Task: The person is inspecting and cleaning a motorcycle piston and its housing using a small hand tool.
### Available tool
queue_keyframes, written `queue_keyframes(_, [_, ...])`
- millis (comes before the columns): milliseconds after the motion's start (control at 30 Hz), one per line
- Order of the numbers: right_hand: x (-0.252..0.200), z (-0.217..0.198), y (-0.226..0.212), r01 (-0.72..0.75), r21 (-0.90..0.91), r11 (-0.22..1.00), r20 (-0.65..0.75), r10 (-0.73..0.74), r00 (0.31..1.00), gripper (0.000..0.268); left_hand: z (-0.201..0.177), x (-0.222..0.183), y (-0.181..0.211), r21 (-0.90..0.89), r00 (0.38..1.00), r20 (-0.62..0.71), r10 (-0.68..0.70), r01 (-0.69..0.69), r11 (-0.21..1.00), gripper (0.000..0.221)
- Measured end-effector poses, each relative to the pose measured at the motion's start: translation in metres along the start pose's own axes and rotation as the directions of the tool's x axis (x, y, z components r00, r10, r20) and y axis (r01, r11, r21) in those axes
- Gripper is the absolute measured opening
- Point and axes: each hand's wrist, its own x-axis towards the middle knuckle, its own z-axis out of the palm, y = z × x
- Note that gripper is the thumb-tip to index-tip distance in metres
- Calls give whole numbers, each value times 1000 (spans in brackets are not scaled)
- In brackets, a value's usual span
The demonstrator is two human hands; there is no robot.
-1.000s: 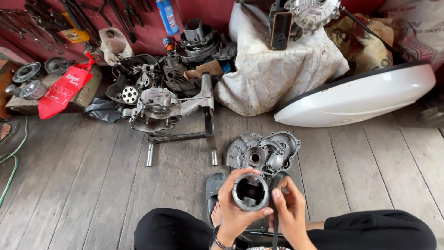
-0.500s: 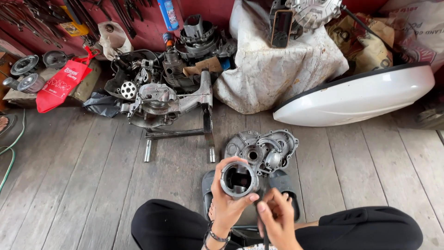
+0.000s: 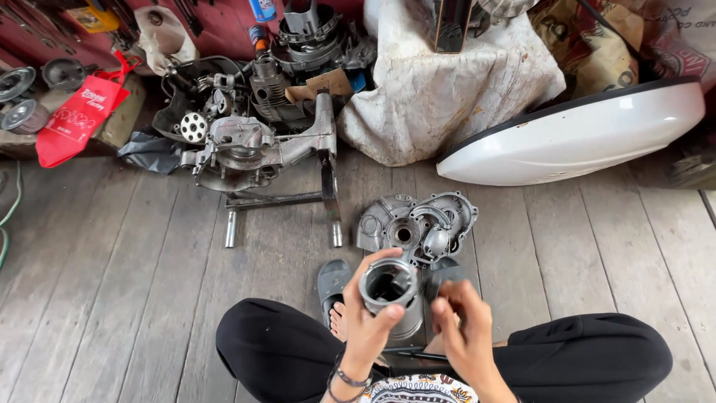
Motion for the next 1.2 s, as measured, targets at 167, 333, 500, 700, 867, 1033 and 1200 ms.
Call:
queue_keyframes(167, [-2, -14, 1, 213, -87, 973, 134, -200, 971, 13, -13, 5, -5, -136, 986, 38, -161, 165, 977, 61])
queue_keyframes(333, [11, -16, -11, 277, -122, 953, 49, -273, 961, 14, -7, 0, -11, -224, 956, 151, -250, 279, 934, 58])
queue_keyframes(500, [-15, -3, 3, 147, -33, 989, 111, -143, 984, 9, -20, 3, -5, -323, 957, 105, -269, 289, 901, 63])
queue_keyframes(700, [11, -9, -5, 251, -150, 956, 34, -249, 968, 11, -12, -1, -3, -288, 948, 179, -265, 308, 907, 67])
queue_keyframes(867, [-11, -6, 25, 194, -72, 978, 150, -181, 972, 9, -26, 1, -12, -245, 954, 16, -298, 293, 924, 54])
queue_keyframes(1033, [10, -15, 19, 190, -134, 973, 7, -191, 982, 8, -12, -5, -18, -155, 953, 113, -283, 298, 942, 50])
queue_keyframes(1200, [-3, -4, 33, 186, -77, 980, 106, -178, 978, 20, -19, 0, -19, -258, 944, -101, -313, 279, 925, 53])
